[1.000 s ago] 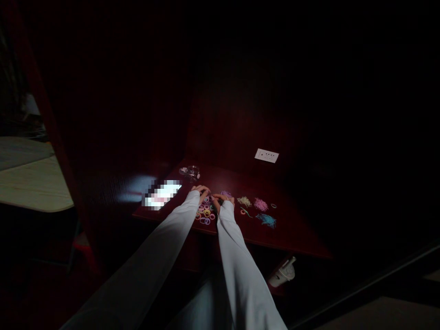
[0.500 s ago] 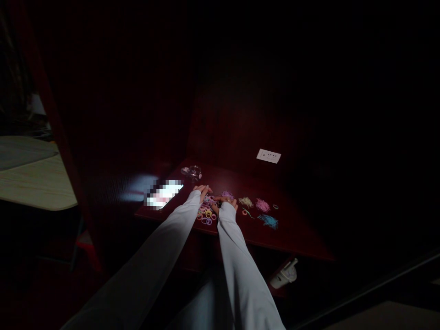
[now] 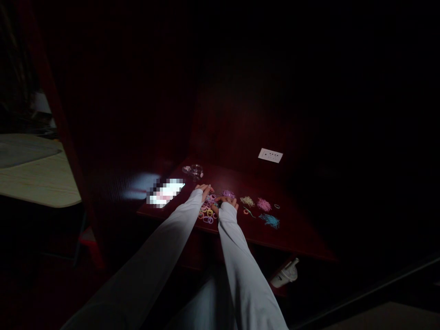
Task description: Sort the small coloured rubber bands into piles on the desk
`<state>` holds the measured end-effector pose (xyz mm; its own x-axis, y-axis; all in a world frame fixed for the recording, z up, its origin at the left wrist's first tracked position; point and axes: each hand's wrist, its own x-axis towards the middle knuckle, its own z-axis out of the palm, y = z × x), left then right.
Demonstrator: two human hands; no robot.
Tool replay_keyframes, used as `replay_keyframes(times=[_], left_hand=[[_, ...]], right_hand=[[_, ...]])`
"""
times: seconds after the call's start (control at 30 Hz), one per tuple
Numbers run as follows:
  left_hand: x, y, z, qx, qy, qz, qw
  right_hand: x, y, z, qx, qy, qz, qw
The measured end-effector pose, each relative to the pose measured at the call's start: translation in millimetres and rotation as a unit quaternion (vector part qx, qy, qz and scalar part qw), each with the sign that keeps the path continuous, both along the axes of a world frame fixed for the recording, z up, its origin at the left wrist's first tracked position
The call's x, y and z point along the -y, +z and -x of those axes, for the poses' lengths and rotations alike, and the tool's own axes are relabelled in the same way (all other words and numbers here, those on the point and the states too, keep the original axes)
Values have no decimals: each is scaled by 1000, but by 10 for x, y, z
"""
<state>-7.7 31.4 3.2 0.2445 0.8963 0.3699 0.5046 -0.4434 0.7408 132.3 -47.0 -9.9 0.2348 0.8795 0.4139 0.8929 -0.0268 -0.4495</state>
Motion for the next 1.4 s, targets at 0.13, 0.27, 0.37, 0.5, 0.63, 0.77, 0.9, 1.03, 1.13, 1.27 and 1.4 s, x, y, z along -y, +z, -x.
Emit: replay_keyframes(times=[0.13,0.27,0.37,0.5,0.63,0.77,0.9,1.03,1.13,1.27,1.4], left_hand=[[-25,-26,-18,-5,8,3,1000],[-49,-70,-37,-9,7,-1,1000],[-51,-88,-42,-9,9,-6,1000],[-35,-87,-37,-12,7,-6,1000],[-19,-74,-25,-14,4,0,1000],[-28,-74,-13,-13,-4,1,1000],[-45,-81,-7,-6,-17,5,1000],[-14,-53,-1,-19,-33,11,999],[41,-9,3,-24,-31,11,999],[101,50,2,-30,-11,24,999],[127,86,2,-41,-21,24,999]], right_hand=[[-4,-23,1,-4,8,-8,1000],[-28,-44,-1,-9,13,-14,1000],[-62,-50,-1,-14,7,-19,1000],[-88,-48,-7,-17,15,-21,1000],[-70,-36,-27,-38,36,-35,998],[-53,-26,-43,-92,40,-58,993],[-56,-36,-48,-144,34,-101,984],[-64,-49,-63,-166,47,-112,979],[-77,-62,-78,-179,56,-131,974],[-105,-83,-93,-189,58,-151,968],[-122,-92,-110,-190,70,-140,969]])
